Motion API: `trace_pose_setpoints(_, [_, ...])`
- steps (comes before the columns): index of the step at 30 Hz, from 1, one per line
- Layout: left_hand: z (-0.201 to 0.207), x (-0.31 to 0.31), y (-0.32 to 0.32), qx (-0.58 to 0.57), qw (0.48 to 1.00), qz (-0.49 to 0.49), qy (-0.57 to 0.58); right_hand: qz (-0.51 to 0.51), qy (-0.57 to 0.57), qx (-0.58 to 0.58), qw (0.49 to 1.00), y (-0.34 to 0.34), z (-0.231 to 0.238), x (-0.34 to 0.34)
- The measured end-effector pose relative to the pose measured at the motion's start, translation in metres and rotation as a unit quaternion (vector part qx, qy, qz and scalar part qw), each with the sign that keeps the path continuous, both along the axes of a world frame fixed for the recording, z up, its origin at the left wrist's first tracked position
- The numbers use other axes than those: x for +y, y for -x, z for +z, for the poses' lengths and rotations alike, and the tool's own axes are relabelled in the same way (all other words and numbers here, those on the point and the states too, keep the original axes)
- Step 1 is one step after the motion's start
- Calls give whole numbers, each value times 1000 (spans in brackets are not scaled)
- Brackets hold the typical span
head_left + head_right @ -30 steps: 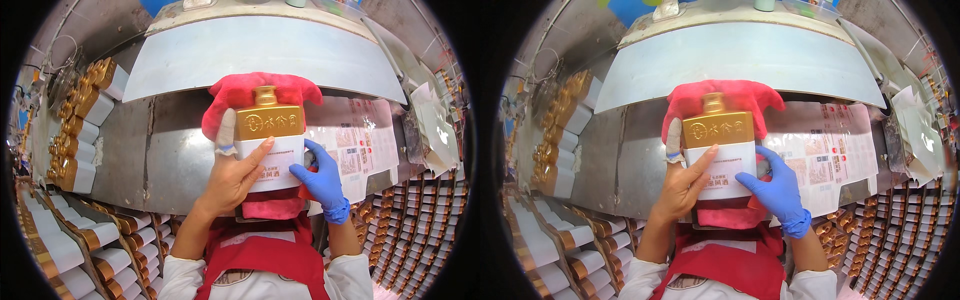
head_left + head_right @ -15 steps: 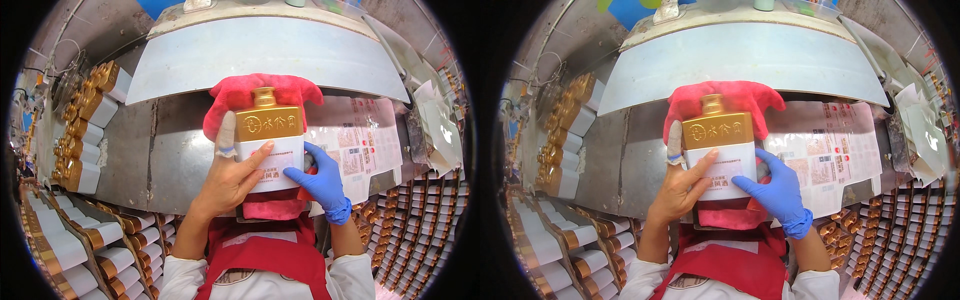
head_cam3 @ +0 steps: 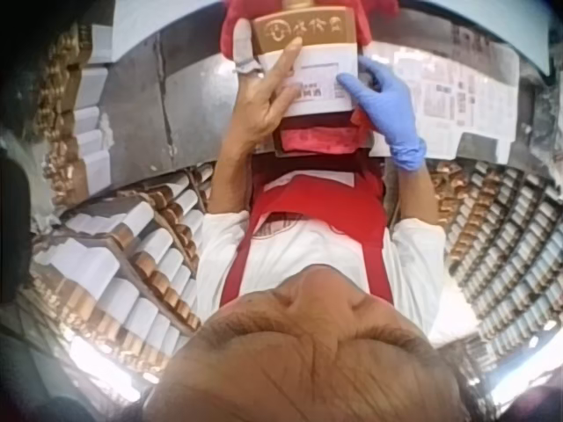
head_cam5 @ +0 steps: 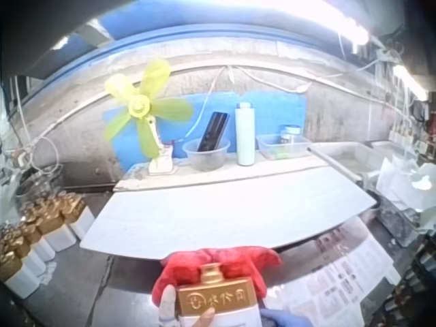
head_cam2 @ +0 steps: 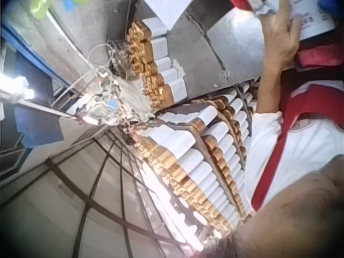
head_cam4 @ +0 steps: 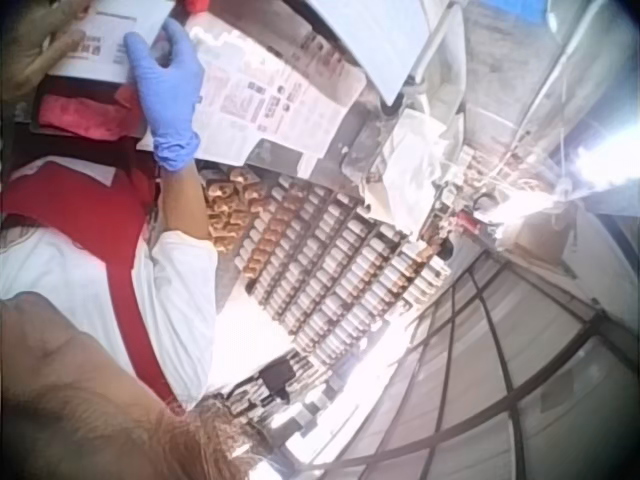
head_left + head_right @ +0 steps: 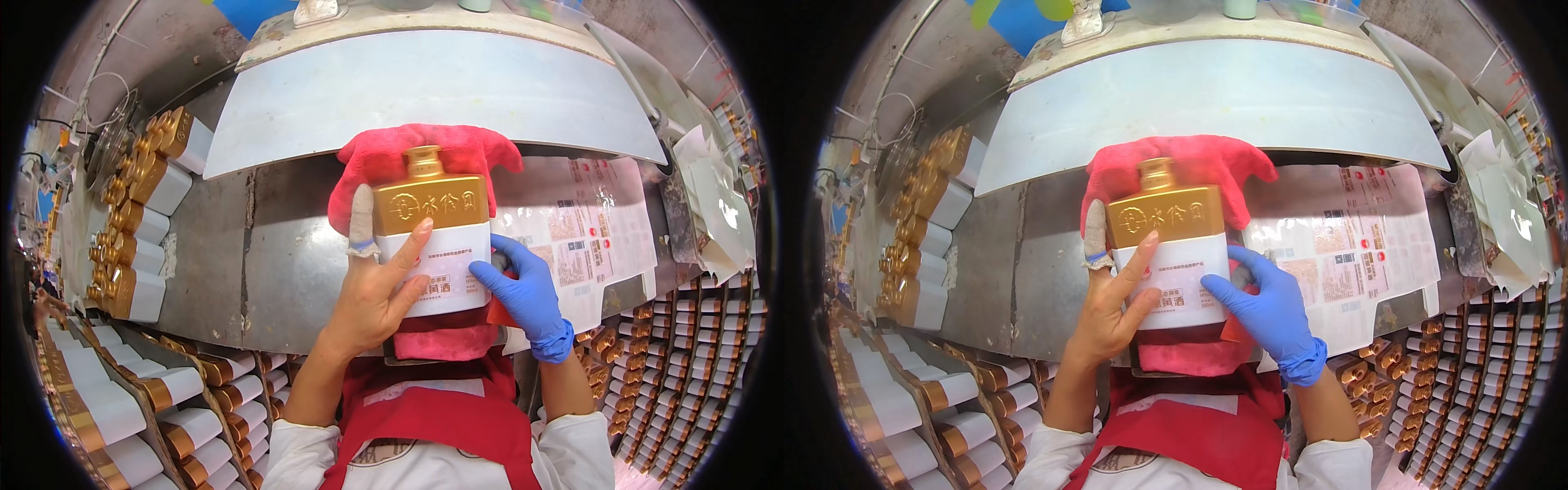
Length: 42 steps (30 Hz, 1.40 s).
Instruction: The person applies labels to white and gold bottles using a red cloth for support. They smooth the labels with gloved hands, peel off backing strips, and place the finished bottles onto a nearby rack.
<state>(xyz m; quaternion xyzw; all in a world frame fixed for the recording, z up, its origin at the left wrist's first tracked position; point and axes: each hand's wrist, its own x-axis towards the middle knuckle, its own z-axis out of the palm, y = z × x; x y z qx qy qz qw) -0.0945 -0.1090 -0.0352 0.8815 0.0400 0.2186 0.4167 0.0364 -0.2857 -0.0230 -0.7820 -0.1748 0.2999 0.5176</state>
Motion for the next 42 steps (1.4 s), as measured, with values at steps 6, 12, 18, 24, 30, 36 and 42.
trace_pose_setpoints(6, [0, -2, 0, 8, 998, -9, 60, 14, -24, -60, 998, 3, -1, -1])
trace_pose_setpoints(12, [-4, -1, 0, 33, 997, -6, 75, 31, -13, -85, 996, 3, 5, -3])
trace_pose_setpoints(18, [5, -26, -11, -43, 994, 69, 71, 32, -29, -26, 999, -4, -2, -6])
trace_pose_setpoints(24, [0, -30, -13, -29, 985, 69, 157, 31, 3, -52, 998, -2, -7, -7])
trace_pose_setpoints(30, [3, -24, -12, -18, 996, 71, 46, 35, -3, -24, 999, -5, -4, -9])
trace_pose_setpoints(36, [16, -36, -24, -36, 988, 151, -17, 15, -75, 46, 996, -10, -17, -10])
trace_pose_setpoints(42, [14, -37, -27, -11, 988, 143, -50, 15, -67, 47, 997, -9, -19, -12])
